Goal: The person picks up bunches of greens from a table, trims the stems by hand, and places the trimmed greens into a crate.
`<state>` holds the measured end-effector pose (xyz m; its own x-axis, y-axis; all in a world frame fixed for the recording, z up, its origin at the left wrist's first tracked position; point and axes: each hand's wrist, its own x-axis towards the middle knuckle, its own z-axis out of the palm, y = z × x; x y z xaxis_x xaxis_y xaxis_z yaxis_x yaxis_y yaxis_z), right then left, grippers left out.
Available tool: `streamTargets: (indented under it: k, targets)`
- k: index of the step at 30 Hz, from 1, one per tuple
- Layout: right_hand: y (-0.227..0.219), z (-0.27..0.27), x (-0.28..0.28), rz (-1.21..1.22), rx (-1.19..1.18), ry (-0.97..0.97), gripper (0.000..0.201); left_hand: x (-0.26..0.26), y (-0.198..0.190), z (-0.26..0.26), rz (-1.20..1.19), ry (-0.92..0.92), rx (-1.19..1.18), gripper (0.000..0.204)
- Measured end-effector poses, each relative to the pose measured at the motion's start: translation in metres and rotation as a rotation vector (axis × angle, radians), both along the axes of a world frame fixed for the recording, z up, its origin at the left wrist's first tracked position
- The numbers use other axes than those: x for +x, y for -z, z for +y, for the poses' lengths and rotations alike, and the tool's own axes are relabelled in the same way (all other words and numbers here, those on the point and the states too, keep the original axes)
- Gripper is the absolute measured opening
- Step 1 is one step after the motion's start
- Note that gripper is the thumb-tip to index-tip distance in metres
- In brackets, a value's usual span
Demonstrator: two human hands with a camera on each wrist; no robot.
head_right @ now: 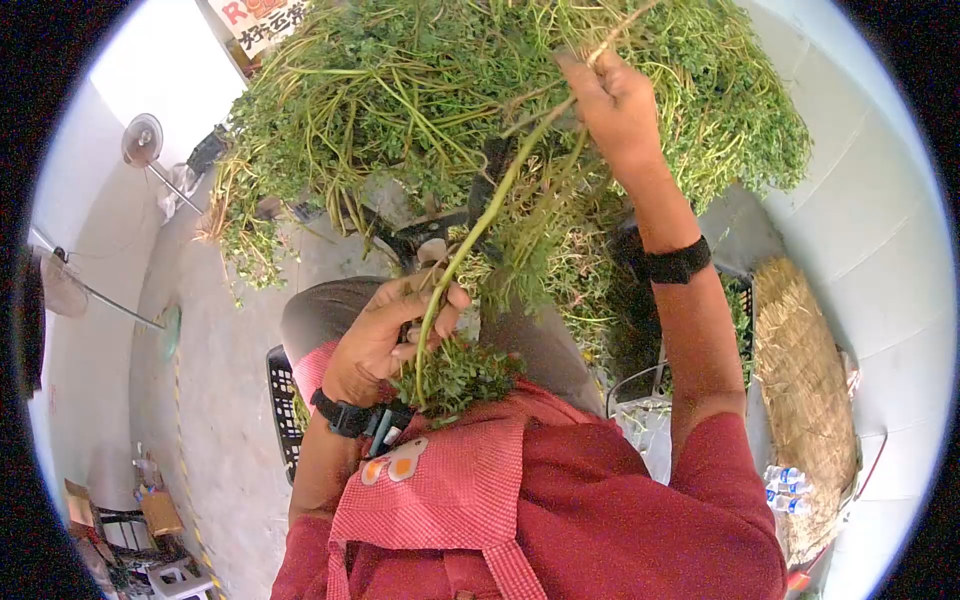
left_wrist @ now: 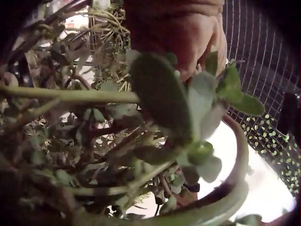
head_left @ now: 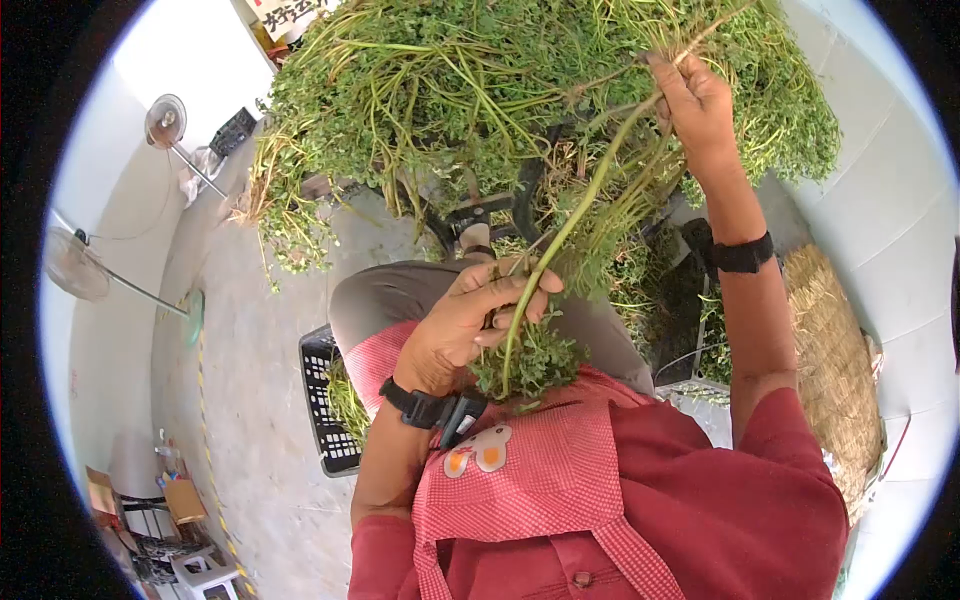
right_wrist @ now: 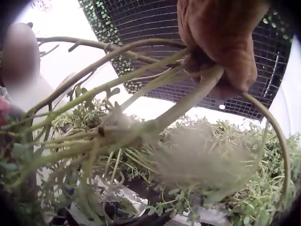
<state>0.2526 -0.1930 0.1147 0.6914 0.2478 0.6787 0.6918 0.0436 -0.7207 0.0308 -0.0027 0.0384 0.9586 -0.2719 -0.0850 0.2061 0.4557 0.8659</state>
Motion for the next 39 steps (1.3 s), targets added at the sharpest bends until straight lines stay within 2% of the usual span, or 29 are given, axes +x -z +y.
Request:
streamTargets:
  k: [2,4,5,8,9,11,13,15,17,19,20,22,23,25,27,28,30,33,35,37,39]
  targets:
    - [0.002,0.002,0.006,0.006,-0.008,0.003,0.02,-0.004,-0.001,-0.001,-0.003,-0.036,0.004,0.024]
    - [0.002,0.002,-0.001,0.044,-0.022,0.013,0.021,-0.002,0.005,-0.006,-0.105,-0.052,0.165,0.021]
    - [0.0,0.0,-0.003,0.037,-0.023,0.023,0.021,0.0,0.007,-0.007,-0.113,-0.042,0.163,0.021]
    - [-0.013,0.0,-0.021,-0.012,-0.097,0.052,0.021,0.008,0.01,-0.005,0.143,-0.29,0.341,0.017]
    - [-0.015,0.0,-0.03,-0.019,-0.098,0.049,0.021,0.013,0.02,-0.003,0.137,-0.294,0.339,0.017]
    - [-0.021,0.002,-0.048,-0.371,-0.236,0.2,0.02,0.031,0.047,0.004,0.072,-0.487,0.293,0.019]
    - [-0.032,0.006,-0.082,-0.294,-0.241,0.194,0.019,0.035,0.05,0.001,-0.021,-0.483,0.354,0.021]
    - [-0.036,0.008,-0.105,-0.394,-0.366,0.197,0.02,0.037,0.047,-0.008,0.145,-0.506,0.344,0.023]
    - [-0.034,0.011,-0.126,-0.482,-0.397,0.164,0.019,0.04,0.06,-0.007,0.115,-0.544,0.352,0.024]
    - [-0.043,0.013,-0.125,-0.615,-0.418,0.14,0.019,0.045,0.057,-0.005,0.272,-0.565,0.484,0.024]
    - [-0.042,0.011,-0.124,-0.511,-0.116,0.001,0.019,0.045,0.058,-0.005,0.264,-0.576,0.475,0.024]
    - [-0.068,0.009,-0.138,-0.437,-0.036,0.24,0.018,0.034,0.056,-0.005,0.306,-0.516,0.275,0.023]
    - [-0.067,0.009,-0.123,-0.407,-0.063,0.2,0.017,0.024,0.06,-0.006,0.347,-0.471,0.185,0.024]
    - [-0.057,0.01,-0.087,-0.369,-0.1,0.164,0.017,0.022,0.063,-0.001,0.353,-0.386,0.204,0.027]
    - [-0.04,0.013,-0.068,-0.353,-0.158,0.161,0.015,0.017,0.046,-0.009,0.351,-0.364,-0.124,0.032]
    - [-0.036,0.014,-0.062,-0.348,-0.171,0.153,0.015,0.017,0.051,-0.001,0.299,-0.286,0.031,0.034]
    - [-0.024,0.012,-0.056,-0.188,-0.028,-0.004,0.015,0.014,0.054,-0.001,0.285,-0.336,-0.013,0.032]
    - [-0.013,-0.001,-0.035,-0.036,-0.044,-0.019,0.017,0.013,0.062,0.003,0.278,-0.356,-0.026,0.027]
    - [-0.008,0.001,-0.031,-0.093,-0.001,-0.018,0.017,0.013,0.074,0.005,0.32,-0.302,-0.131,0.021]
    - [0.002,-0.006,-0.024,0.0,-0.039,0.0,0.018,0.004,0.056,-0.003,0.379,-0.258,-0.204,0.019]
    - [0.008,-0.004,-0.021,-0.009,-0.026,0.011,0.019,0.002,0.047,-0.009,0.406,-0.323,-0.204,0.021]
